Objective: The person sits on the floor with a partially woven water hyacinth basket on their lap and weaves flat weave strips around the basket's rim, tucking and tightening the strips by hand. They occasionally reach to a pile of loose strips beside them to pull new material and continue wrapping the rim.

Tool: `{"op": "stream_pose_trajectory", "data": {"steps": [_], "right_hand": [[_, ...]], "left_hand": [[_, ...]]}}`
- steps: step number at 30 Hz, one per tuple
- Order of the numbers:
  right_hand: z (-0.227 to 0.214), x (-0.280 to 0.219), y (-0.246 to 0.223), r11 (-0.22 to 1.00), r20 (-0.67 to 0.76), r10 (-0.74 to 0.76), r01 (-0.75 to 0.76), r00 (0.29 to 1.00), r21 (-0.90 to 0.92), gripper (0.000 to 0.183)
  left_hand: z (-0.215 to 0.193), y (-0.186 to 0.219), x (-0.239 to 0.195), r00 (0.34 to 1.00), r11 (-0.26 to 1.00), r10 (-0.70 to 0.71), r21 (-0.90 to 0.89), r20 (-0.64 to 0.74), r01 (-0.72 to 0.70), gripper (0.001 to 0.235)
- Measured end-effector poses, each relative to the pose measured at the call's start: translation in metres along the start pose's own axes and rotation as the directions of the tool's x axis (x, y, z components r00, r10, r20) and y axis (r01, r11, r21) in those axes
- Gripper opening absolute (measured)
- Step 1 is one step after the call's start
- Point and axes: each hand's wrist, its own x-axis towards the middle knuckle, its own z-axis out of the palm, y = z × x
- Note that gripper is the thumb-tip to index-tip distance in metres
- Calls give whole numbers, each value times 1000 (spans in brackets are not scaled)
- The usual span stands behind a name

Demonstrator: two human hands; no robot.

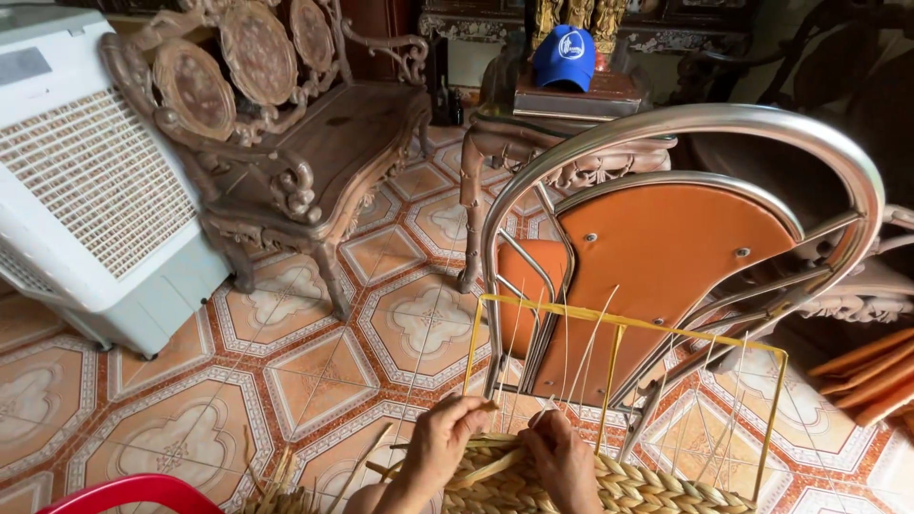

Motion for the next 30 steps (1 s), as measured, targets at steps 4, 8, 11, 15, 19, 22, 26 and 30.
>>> {"op": "stream_pose_trajectory", "data": {"steps": [4, 8, 11, 15, 19, 22, 26, 30], "right_hand": [[-1, -3, 0, 999, 0, -15, 15, 1000, -40, 16], [1, -4, 6, 996, -4, -39, 39, 999, -76, 15], [-1, -7, -4, 995, -31, -60, 57, 998, -80, 15], [-2, -9, -6, 995, -53, 0, -5, 999, -101, 16], [-7, -27, -13, 997, -99, -46, 40, 994, -63, 12], [-8, -40, -17, 992, -117, -127, 125, 985, -27, 9], [-10, -40, -1, 976, -141, -215, 206, 966, -72, 10], [-15, -46, -3, 971, -104, -238, 235, 966, -45, 10]], "left_hand": [[2, 13, -9, 1000, 1000, -5, 24, -21, 5, 16], [12, -2, -21, 999, 1000, -17, -17, -48, 17, 19], [9, 1, -21, 995, 995, 44, 90, -91, -36, 14], [1, 15, -17, 995, 993, -77, 85, -55, 82, 12], [-3, 27, -21, 998, 997, -47, 54, -51, 50, 13], [4, 22, -30, 986, 983, -164, 83, -10, 164, 11], [-2, 35, -17, 995, 994, -103, 22, -12, 103, 12], [7, 38, -17, 999, 1000, -15, 11, 42, 14, 14]]}}
